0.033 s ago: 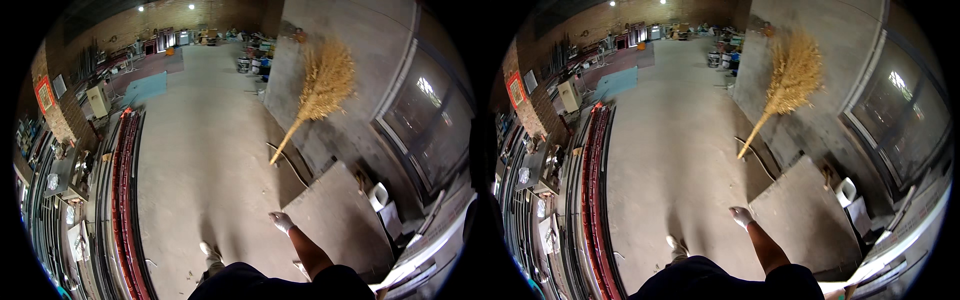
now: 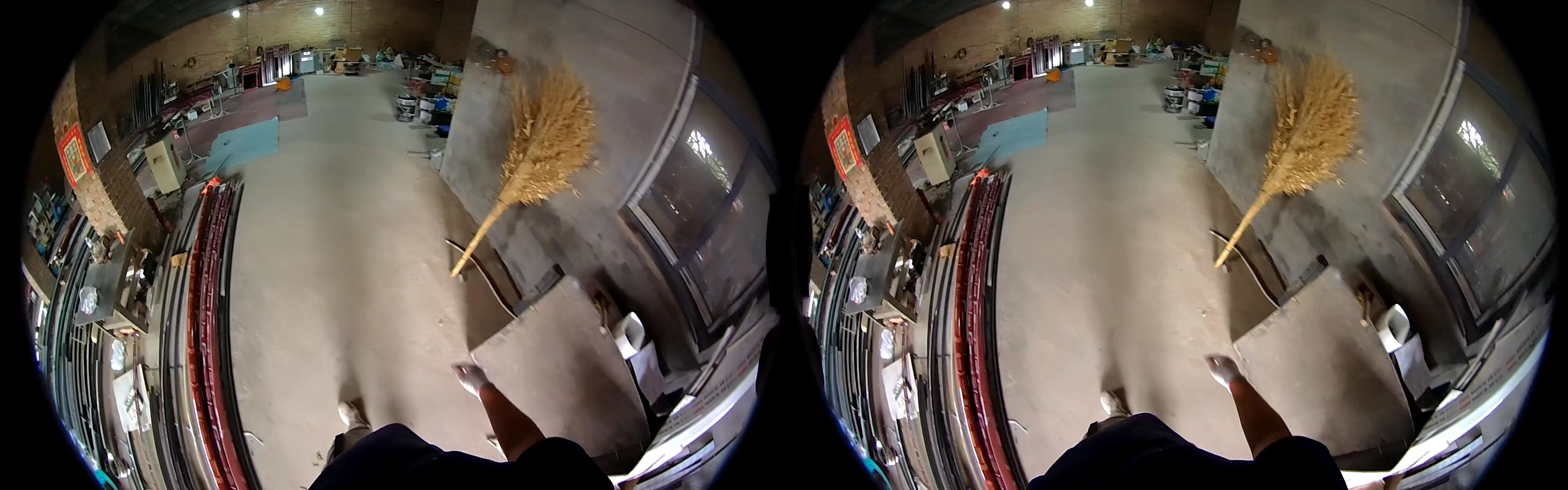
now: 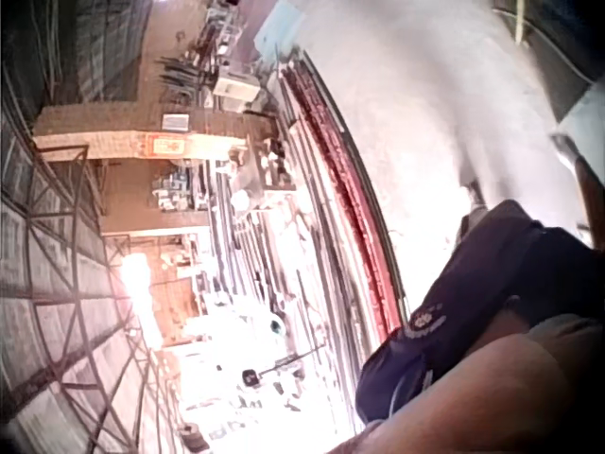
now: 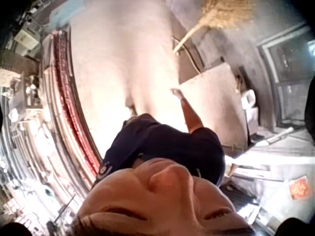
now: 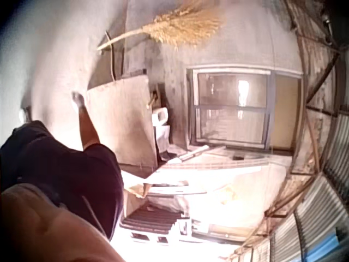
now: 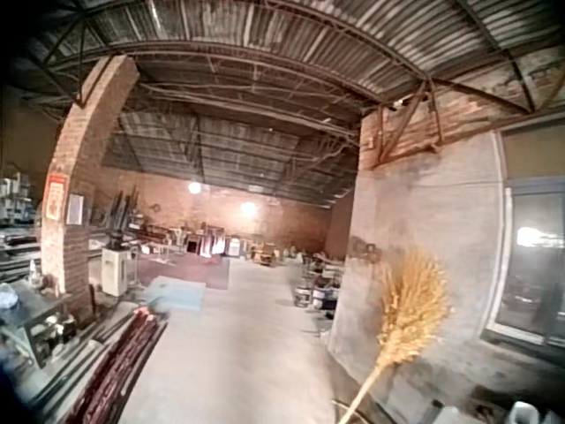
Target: The person walks through a workshop and sits on the floor to assemble metal profiles. They repeatedly pick small metal connectors from a box and attach them to a long metal frame, then place the connectors into a bucket.
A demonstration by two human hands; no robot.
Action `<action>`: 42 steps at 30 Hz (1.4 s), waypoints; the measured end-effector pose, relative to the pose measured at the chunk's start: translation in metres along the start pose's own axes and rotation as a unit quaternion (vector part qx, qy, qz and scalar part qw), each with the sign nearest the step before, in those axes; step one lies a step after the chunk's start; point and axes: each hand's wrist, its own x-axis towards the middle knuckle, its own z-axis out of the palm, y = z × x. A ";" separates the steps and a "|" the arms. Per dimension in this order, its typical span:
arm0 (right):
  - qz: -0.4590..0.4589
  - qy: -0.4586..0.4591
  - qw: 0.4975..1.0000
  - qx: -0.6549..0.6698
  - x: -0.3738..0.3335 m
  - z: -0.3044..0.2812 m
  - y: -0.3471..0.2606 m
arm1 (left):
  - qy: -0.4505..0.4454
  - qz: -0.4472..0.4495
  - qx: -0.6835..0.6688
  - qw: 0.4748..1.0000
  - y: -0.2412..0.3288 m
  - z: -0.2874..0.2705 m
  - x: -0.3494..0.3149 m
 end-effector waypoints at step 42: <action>0.250 -0.409 0.875 -0.069 1.111 0.223 -0.364 | 0.215 0.087 0.055 0.971 0.523 -1.168 0.994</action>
